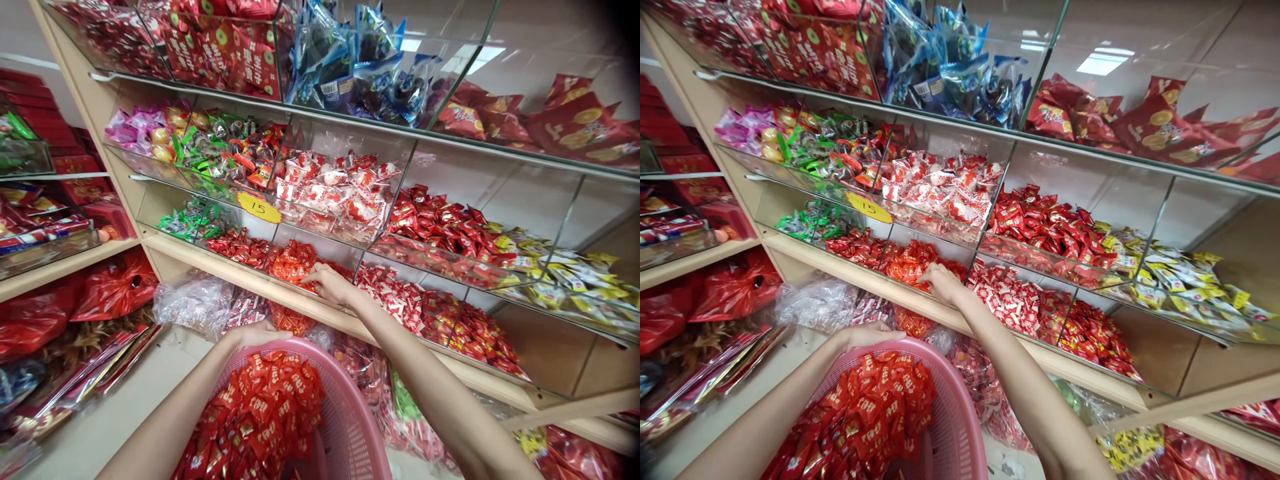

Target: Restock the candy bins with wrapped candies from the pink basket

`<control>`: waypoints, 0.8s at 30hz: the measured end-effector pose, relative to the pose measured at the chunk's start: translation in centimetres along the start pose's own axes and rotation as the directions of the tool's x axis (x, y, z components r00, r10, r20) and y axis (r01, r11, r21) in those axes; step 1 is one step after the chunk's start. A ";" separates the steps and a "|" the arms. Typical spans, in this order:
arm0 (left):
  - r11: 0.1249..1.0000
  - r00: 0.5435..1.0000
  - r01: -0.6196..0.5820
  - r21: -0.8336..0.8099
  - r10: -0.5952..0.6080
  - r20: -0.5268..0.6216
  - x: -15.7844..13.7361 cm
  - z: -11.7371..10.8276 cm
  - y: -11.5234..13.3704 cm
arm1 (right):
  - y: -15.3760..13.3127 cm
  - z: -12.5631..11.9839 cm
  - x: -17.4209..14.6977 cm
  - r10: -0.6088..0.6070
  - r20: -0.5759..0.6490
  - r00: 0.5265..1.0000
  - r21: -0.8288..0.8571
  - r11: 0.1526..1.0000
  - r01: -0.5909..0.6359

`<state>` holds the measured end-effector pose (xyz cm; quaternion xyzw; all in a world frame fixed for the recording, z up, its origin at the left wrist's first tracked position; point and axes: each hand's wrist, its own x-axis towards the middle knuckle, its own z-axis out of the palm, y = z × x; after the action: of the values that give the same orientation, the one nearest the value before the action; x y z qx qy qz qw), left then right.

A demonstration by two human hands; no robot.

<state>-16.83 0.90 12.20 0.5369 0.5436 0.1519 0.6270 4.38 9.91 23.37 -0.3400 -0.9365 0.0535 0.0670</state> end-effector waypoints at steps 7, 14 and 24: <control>1.000 1.000 0.029 0.000 -0.029 -0.002 -0.3 0.2 0.4 | -0.1 -0.6 0.4 0.035 0.045 0.998 -0.125 0.992 -0.029; 0.999 0.999 0.034 0.042 -0.034 -0.001 -0.7 0.3 1.0 | -0.9 -2.0 -0.8 0.045 0.021 0.999 -0.214 0.976 -0.039; 0.999 0.999 0.023 0.033 -0.021 -0.037 -0.5 0.4 1.0 | -5.2 -4.1 -5.7 0.085 -0.403 0.911 0.174 0.985 -0.014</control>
<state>-16.29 0.66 13.25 0.5385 0.5633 0.1456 0.6095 6.07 2.50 27.64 -0.3605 -0.8850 0.0615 0.2882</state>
